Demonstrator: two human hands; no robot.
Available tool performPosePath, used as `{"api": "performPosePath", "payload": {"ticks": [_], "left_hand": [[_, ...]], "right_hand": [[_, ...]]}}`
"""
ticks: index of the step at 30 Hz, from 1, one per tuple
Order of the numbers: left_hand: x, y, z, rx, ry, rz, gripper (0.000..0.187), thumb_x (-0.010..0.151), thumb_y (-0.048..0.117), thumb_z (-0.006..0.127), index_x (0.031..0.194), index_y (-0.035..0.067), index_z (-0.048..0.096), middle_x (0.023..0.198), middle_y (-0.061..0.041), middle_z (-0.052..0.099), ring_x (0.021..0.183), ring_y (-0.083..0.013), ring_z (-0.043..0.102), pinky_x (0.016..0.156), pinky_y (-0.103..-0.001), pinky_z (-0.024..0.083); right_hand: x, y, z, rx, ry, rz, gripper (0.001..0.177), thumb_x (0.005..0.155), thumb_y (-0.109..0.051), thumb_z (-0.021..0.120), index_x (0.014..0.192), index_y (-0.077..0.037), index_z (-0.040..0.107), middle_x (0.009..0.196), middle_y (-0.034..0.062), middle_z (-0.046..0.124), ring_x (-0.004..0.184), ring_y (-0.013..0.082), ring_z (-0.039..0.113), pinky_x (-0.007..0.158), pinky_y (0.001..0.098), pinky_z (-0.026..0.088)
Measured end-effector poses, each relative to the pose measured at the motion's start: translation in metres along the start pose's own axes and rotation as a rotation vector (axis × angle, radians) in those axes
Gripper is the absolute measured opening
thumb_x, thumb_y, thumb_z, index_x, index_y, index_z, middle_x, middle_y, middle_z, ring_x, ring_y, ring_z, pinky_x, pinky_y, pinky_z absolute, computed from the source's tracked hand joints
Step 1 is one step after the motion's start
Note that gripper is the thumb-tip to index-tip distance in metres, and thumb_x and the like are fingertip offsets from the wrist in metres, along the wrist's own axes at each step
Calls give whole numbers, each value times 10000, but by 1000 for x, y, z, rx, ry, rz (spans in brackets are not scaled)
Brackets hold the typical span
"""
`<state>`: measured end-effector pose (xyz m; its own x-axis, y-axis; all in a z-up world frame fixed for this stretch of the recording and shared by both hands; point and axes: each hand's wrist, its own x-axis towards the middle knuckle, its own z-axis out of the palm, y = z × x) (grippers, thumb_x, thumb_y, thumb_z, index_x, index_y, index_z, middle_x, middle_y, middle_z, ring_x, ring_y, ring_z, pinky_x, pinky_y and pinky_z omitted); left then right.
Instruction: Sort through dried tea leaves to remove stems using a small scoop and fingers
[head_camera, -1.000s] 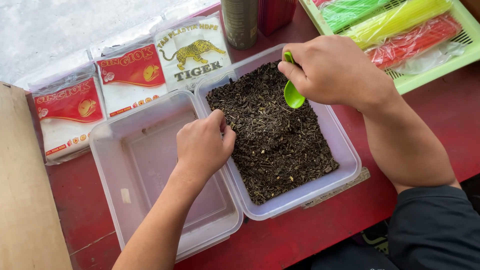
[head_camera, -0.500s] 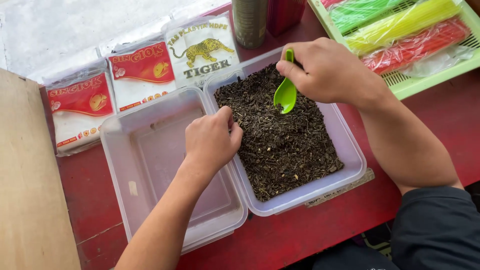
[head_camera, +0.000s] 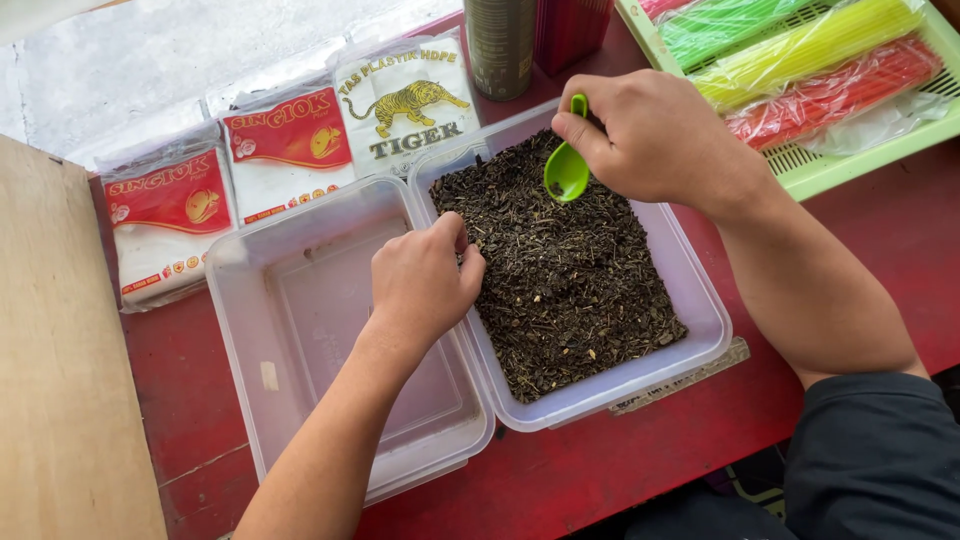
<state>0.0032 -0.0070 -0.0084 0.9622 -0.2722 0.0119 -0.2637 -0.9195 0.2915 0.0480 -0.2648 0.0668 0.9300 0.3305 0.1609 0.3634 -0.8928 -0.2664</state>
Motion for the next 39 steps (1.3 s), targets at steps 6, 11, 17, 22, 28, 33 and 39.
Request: {"api": "performPosePath", "payload": {"ticks": [6, 11, 17, 22, 28, 33, 39], "left_hand": [[0, -2, 0, -8, -12, 11, 206, 906, 363, 547, 861, 171, 602, 714, -104, 706, 698, -427, 662, 608, -547, 481], [0, -1, -2, -17, -26, 1, 212, 912, 363, 540, 860, 171, 611, 712, -107, 706, 703, -426, 662, 616, -544, 482], [1, -1, -7, -10, -67, -2, 241, 928, 375, 521, 902, 168, 643, 772, -124, 726, 758, -439, 672, 650, -556, 493], [3, -1, -17, -167, -51, -15, 387, 1003, 478, 467, 820, 173, 620, 777, -123, 727, 801, -467, 649, 674, -572, 447], [8, 0, -25, -414, 14, -81, 422, 969, 534, 510, 839, 202, 736, 642, 23, 660, 689, -258, 650, 681, -439, 442], [5, 4, -35, -542, -62, -185, 375, 891, 577, 624, 906, 235, 777, 643, -85, 648, 825, -397, 720, 810, -506, 561], [11, -4, -23, -566, -66, -204, 193, 861, 405, 676, 809, 238, 758, 552, -9, 581, 703, -292, 711, 751, -420, 563]], "right_hand": [[5, -12, 6, 71, -113, 19, 256, 1056, -345, 550, 1027, -147, 711, 758, 138, 733, 766, 434, 678, 695, 559, 464], [11, -12, 15, 195, -195, -2, 295, 1053, -330, 544, 946, -102, 698, 883, 106, 759, 832, 357, 668, 763, 495, 451], [11, -15, 12, 367, -164, 37, 241, 1040, -272, 582, 900, -122, 708, 740, 28, 687, 681, 191, 579, 684, 380, 430], [7, -25, -4, 441, -100, 73, 193, 1069, -247, 616, 957, -132, 722, 678, 10, 657, 548, 127, 527, 548, 335, 408], [2, -30, -1, 541, -36, 11, 175, 1068, -243, 615, 999, -132, 731, 682, -9, 668, 571, 103, 553, 545, 299, 431], [-4, -35, 7, 639, 39, -113, 204, 1083, -205, 597, 913, -138, 688, 607, 36, 646, 594, 227, 597, 653, 363, 524], [-7, -37, 10, 603, 51, -162, 181, 1086, -188, 603, 938, -132, 692, 621, 41, 653, 579, 224, 610, 647, 343, 523]]}}
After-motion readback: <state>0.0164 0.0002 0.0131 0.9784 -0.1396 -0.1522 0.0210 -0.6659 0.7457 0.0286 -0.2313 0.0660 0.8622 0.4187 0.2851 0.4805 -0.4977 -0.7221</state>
